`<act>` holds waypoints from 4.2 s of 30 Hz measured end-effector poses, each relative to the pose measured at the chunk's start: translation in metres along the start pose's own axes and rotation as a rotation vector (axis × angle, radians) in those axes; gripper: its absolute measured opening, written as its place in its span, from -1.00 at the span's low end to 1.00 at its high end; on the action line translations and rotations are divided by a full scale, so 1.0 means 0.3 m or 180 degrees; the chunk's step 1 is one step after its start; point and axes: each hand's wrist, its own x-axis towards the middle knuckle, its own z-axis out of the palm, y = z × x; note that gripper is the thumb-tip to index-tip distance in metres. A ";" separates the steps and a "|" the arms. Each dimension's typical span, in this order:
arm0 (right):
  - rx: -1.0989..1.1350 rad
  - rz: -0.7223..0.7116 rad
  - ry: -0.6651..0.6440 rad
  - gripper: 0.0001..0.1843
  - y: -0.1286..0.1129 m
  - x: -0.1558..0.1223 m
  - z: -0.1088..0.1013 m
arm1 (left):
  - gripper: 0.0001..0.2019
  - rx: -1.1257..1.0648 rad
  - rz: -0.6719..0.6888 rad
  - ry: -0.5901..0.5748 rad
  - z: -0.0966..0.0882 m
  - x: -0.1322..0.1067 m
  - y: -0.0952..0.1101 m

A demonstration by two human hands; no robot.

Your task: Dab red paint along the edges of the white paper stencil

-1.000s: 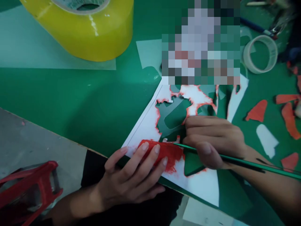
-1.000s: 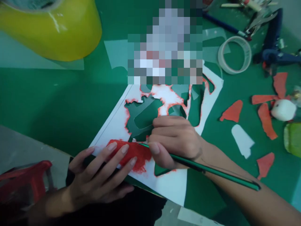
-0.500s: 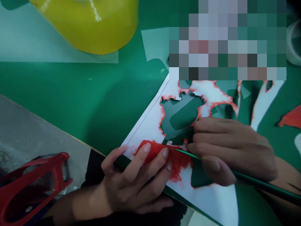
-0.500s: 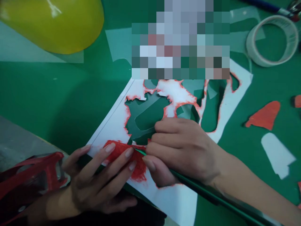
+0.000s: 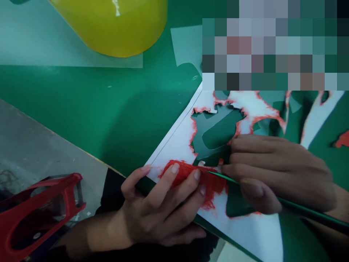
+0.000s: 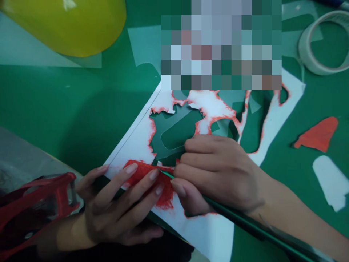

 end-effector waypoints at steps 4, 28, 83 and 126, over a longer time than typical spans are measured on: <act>-0.0051 -0.0373 0.0185 -0.55 -0.001 0.016 -0.007 | -0.55 0.0027 0.0004 -0.0045 -0.004 -0.001 -0.001; 0.0193 -0.0034 -0.0065 -0.73 -0.017 -0.008 -0.030 | -0.53 0.0024 0.0082 -0.0012 -0.001 -0.005 -0.012; -0.0015 -0.0150 -0.0308 -0.50 -0.010 -0.025 -0.068 | -0.57 -0.0028 0.0122 -0.0077 -0.013 0.009 -0.022; -0.0117 -0.0186 -0.0165 -0.70 0.014 -0.066 -0.053 | -0.57 -0.0025 0.0207 -0.0149 -0.022 0.004 -0.035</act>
